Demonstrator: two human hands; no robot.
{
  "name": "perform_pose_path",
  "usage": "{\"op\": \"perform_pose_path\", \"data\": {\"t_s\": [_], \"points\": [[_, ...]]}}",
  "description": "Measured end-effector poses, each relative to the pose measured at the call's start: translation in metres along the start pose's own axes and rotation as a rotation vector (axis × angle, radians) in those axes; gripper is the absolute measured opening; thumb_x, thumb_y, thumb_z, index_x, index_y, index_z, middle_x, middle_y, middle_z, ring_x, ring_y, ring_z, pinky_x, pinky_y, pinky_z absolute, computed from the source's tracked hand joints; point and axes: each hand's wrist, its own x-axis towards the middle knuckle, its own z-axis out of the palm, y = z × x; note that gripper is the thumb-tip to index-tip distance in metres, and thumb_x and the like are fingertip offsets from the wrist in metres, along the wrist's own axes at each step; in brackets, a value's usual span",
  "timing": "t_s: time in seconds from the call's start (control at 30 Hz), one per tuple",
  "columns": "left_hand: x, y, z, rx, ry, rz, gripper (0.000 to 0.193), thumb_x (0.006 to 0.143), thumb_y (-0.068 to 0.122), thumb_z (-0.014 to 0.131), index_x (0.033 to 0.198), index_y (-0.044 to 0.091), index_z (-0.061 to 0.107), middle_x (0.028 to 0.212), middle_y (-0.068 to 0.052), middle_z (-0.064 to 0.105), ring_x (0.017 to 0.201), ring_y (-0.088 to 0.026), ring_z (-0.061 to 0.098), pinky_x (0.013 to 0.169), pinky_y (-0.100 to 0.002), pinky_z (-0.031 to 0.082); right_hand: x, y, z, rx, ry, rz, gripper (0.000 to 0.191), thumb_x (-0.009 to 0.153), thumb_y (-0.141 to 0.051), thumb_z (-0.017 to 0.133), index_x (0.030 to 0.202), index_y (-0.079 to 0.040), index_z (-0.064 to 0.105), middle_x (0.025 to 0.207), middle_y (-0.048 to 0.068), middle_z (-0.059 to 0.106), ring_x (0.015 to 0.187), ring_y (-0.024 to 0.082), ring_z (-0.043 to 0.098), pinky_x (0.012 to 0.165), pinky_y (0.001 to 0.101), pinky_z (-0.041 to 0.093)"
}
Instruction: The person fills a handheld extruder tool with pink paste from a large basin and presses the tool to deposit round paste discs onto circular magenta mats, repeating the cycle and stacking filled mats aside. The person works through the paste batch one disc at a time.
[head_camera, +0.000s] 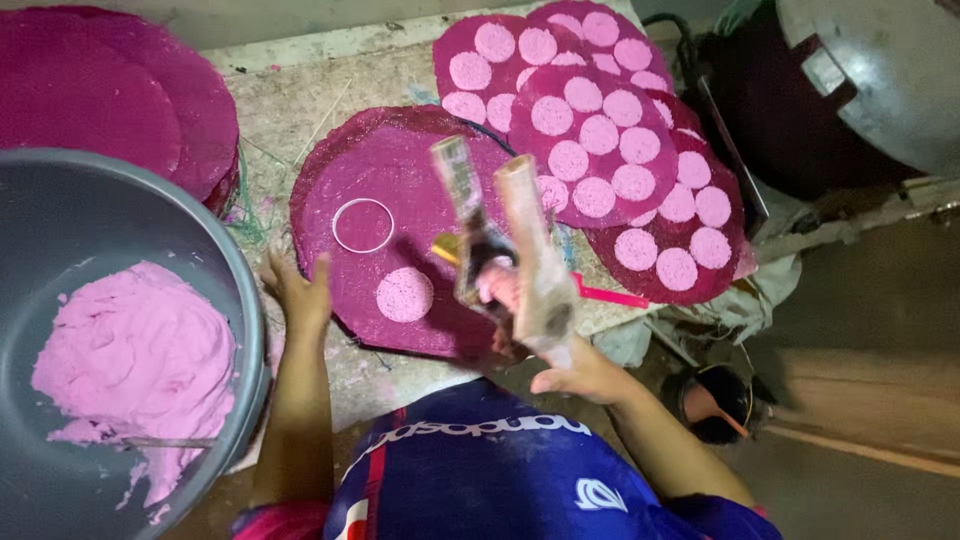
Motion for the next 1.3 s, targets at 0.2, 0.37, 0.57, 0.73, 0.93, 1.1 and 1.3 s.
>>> {"op": "perform_pose_path", "data": {"t_s": [0.2, 0.37, 0.57, 0.73, 0.93, 1.1, 1.3], "points": [[-0.035, -0.027, 0.010, -0.800, -0.255, -0.555, 0.041, 0.102, 0.000, 0.048, 0.143, -0.003, 0.049, 0.133, -0.014, 0.065, 0.117, -0.024, 0.064, 0.105, -0.038, 0.049, -0.016, 0.003, -0.001, 0.088, 0.187, -0.004, 0.106, 0.077, -0.046, 0.087, 0.155, 0.004, 0.036, 0.144, 0.017, 0.057, 0.127, 0.030, 0.057, 0.101, 0.0440, 0.040], [-0.105, 0.029, -0.007, -0.490, -0.131, -0.159, 0.085, 0.085, 0.006, 0.067, 0.158, 0.001, 0.024, 0.151, -0.019, 0.031, 0.133, -0.032, 0.042, 0.110, -0.042, 0.041, -0.013, -0.003, 0.002, 0.138, 0.207, -0.074, 0.109, 0.076, -0.045, 0.086, 0.156, 0.002, 0.029, 0.142, 0.016, 0.053, 0.132, 0.030, 0.056, 0.113, 0.0461, 0.044], [-0.083, 0.071, -0.026, 0.324, -0.421, 0.369, 0.056, 0.085, 0.025, 0.077, 0.138, 0.014, 0.060, 0.148, -0.022, 0.039, 0.139, -0.045, 0.029, 0.113, -0.068, 0.017, -0.004, -0.010, 0.006, 0.195, 0.261, -0.080, 0.114, 0.073, -0.044, 0.088, 0.157, 0.003, 0.027, 0.140, 0.021, 0.053, 0.130, 0.035, 0.057, 0.115, 0.0510, 0.043], [-0.077, 0.079, -0.004, 0.324, -0.452, 0.439, 0.026, 0.089, 0.023, 0.074, 0.114, 0.019, 0.074, 0.145, -0.011, 0.049, 0.142, -0.037, 0.036, 0.116, -0.072, 0.016, -0.002, -0.015, 0.007, 0.195, 0.252, -0.101, 0.115, 0.074, -0.042, 0.087, 0.157, 0.006, 0.025, 0.140, 0.023, 0.052, 0.131, 0.036, 0.055, 0.116, 0.0533, 0.043], [-0.103, 0.075, -0.009, 0.207, -0.504, 0.476, 0.028, 0.090, 0.022, 0.073, 0.117, 0.015, 0.073, 0.143, -0.013, 0.051, 0.141, -0.037, 0.039, 0.117, -0.069, 0.018, -0.009, -0.020, 0.006, 0.135, 0.251, -0.031, 0.111, 0.076, -0.044, 0.085, 0.156, 0.006, 0.027, 0.141, 0.022, 0.052, 0.132, 0.034, 0.056, 0.115, 0.0497, 0.043], [-0.087, 0.092, -0.009, 0.269, -0.490, 0.513, 0.054, 0.086, 0.028, 0.076, 0.136, 0.009, 0.064, 0.148, -0.015, 0.048, 0.140, -0.035, 0.039, 0.110, -0.072, 0.015, 0.000, -0.026, -0.002, 0.071, 0.131, 0.061, 0.111, 0.079, -0.056, 0.082, 0.155, 0.007, 0.031, 0.138, 0.022, 0.055, 0.128, 0.032, 0.058, 0.110, 0.0464, 0.047], [-0.010, 0.108, 0.004, -1.953, -0.866, -0.516, 0.086, 0.101, 0.048, 0.060, 0.161, -0.004, 0.026, 0.160, -0.031, 0.040, 0.151, -0.041, 0.041, 0.134, -0.050, 0.025, 0.025, -0.038, -0.004, 0.392, -0.238, 0.436, 0.112, 0.084, -0.076, 0.066, 0.157, 0.002, 0.029, 0.140, 0.022, 0.054, 0.124, 0.033, 0.060, 0.104, 0.0481, 0.050]]}}
